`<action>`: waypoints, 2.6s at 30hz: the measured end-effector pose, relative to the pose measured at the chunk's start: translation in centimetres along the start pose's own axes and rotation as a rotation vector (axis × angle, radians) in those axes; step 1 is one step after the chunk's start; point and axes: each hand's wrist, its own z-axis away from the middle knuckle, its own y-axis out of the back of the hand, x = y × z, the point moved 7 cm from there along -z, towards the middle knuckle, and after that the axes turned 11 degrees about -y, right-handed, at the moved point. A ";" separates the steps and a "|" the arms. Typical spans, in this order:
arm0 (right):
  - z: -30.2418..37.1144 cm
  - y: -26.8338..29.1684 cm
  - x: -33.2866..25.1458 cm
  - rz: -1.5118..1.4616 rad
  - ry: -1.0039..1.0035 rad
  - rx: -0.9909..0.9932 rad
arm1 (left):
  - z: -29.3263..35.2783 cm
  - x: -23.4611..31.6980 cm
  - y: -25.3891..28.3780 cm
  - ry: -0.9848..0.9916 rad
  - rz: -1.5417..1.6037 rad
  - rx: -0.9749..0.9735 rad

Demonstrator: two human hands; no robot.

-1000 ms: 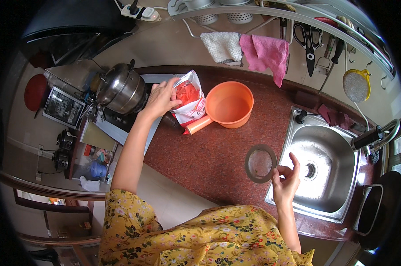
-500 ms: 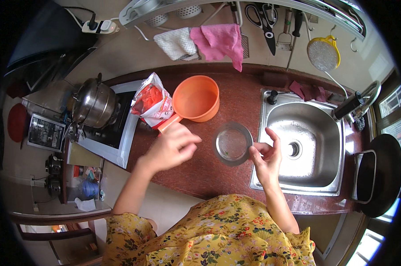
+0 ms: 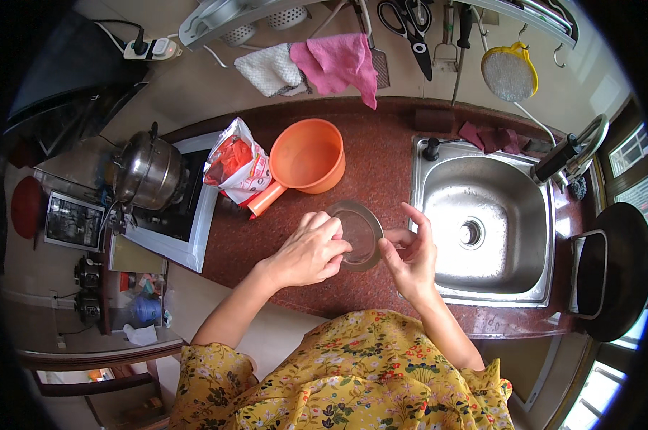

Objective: The person pours oil into a small metal pot, then moves to the sink to wash leafy greens in a red basket. They transfer the greens to a metal bowl, rinse the sink drain strainer, and place it back. Finally, they add salt to a pan of greens on the stove.

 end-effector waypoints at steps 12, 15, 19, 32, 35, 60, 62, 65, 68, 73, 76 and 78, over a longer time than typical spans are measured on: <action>0.2 0.1 -0.4 0.033 -0.001 0.011 | -0.1 0.1 -0.2 -0.001 0.001 0.004; 0.2 0.2 -0.4 0.014 0.006 0.016 | -0.1 -0.1 -0.3 0.002 0.002 0.022; 0.2 0.1 -0.5 0.012 0.007 0.010 | -0.1 0.0 -0.4 -0.002 -0.004 0.019; 0.3 0.2 -0.4 0.004 0.013 0.004 | 0.2 -0.3 -0.9 0.006 0.030 0.040; 0.3 0.2 -0.5 0.014 0.017 0.005 | 0.1 -0.2 -0.8 -0.009 0.052 0.017; 0.5 -0.4 -0.2 -0.036 -0.040 -0.023 | -1.5 0.3 -0.1 0.155 -0.101 0.378; 0.5 -0.3 -0.2 -0.047 -0.038 -0.026 | -1.7 0.5 0.0 0.151 -0.122 0.361; 0.6 -0.1 0.0 -0.071 -0.048 -0.029 | -1.8 0.8 0.0 0.123 -0.165 0.332; 0.6 -0.1 0.0 -0.104 -0.061 -0.034 | -1.9 1.0 0.0 0.099 -0.195 0.330; 0.3 -0.6 0.0 -0.114 -0.068 -0.033 | -1.5 0.9 0.6 0.068 -0.153 0.368; 0.3 0.5 0.5 -0.110 -0.070 0.018 | -0.8 0.2 3.3 0.099 -0.104 0.437; 0.3 1.1 0.4 -0.092 -0.048 0.027 | 1.8 -2.5 7.4 0.186 -0.134 0.605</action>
